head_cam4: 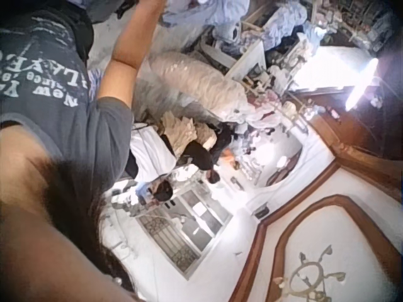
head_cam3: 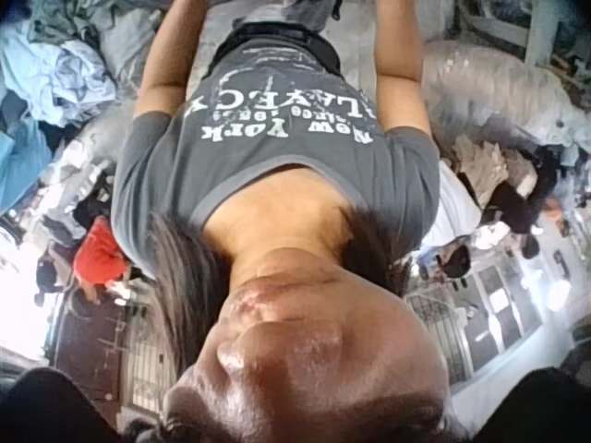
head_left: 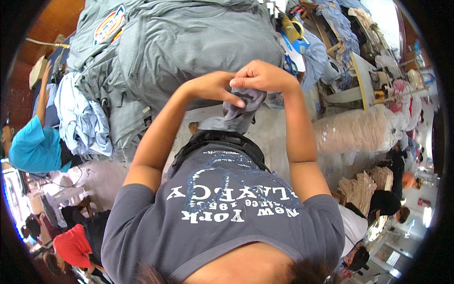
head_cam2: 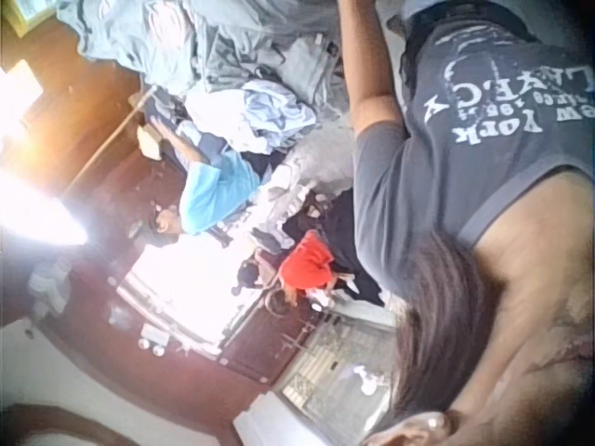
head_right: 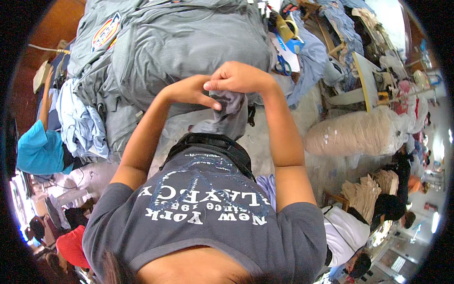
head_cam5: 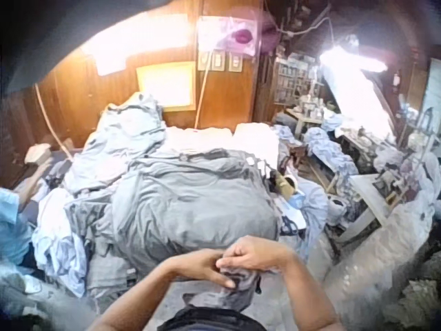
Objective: The person picks up and shakes out t-shirts from a stack, turning them over to check the front and back for defects, and trims a loose thread using scissors.
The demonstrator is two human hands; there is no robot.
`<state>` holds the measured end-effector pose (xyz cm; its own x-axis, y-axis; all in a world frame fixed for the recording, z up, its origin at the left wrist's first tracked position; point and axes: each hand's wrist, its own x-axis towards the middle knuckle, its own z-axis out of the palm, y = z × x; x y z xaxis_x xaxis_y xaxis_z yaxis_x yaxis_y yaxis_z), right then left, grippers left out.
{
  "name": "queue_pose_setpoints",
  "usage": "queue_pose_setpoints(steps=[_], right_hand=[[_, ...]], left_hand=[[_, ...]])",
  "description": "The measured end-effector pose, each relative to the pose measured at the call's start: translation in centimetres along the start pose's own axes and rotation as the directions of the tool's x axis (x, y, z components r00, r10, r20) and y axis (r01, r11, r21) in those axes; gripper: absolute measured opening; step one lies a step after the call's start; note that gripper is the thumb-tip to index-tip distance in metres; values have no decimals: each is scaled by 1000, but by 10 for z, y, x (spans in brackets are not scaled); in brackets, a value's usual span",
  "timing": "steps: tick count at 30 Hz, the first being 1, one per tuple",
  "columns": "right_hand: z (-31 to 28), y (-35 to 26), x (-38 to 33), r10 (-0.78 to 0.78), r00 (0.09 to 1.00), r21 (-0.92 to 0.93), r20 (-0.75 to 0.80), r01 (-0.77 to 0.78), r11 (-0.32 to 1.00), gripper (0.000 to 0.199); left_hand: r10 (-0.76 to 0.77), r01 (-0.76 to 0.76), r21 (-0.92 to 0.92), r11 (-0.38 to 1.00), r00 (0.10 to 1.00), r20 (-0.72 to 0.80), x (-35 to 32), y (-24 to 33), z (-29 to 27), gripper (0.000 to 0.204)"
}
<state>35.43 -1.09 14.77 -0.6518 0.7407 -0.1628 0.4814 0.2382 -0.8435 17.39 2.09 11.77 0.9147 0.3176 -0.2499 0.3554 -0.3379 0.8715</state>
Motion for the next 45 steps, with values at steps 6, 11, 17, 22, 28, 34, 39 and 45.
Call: queue_pose_setpoints(steps=[6, 11, 17, 22, 28, 34, 39, 45], right_hand=[[-7, 17, -6, -67, 590, 90, -805, 232, 969, 23], [98, 224, -87, 468, 397, 424, -790, -199, 884, 38], [199, 219, -82, 927, 375, 985, -27, -150, 89, 77], [218, 233, -70, 532, 809, 943, 249, -79, -323, 77], [167, 190, -58, 492, 861, 949, -126, 249, -193, 51], [111, 136, -99, 436, 712, 745, -551, 655, -128, 50], [106, 142, -102, 309, 950, 961, -49, -39, 272, 47], [95, 116, -135, 516, 657, 812, -550, 564, 149, 38]], left_hand=[[-45, -85, -791, 606, 989, -141, 27, 9, 12, 40], [36, -76, -964, -255, 995, -88, 19, 14, 31, 41], [63, -64, -924, -377, 994, -95, -6, 11, 66, 43], [43, -155, -905, -397, 981, -187, -26, 3, 57, 42], [-186, -203, -901, -383, 972, -140, -60, -50, 66, 38], [-246, -561, -801, 208, 763, -598, -133, -67, 69, 41], [-95, -218, -966, -138, 974, -206, -112, -123, 103, 61], [-275, -473, -837, 275, 795, -540, -157, -102, 60, 50]])
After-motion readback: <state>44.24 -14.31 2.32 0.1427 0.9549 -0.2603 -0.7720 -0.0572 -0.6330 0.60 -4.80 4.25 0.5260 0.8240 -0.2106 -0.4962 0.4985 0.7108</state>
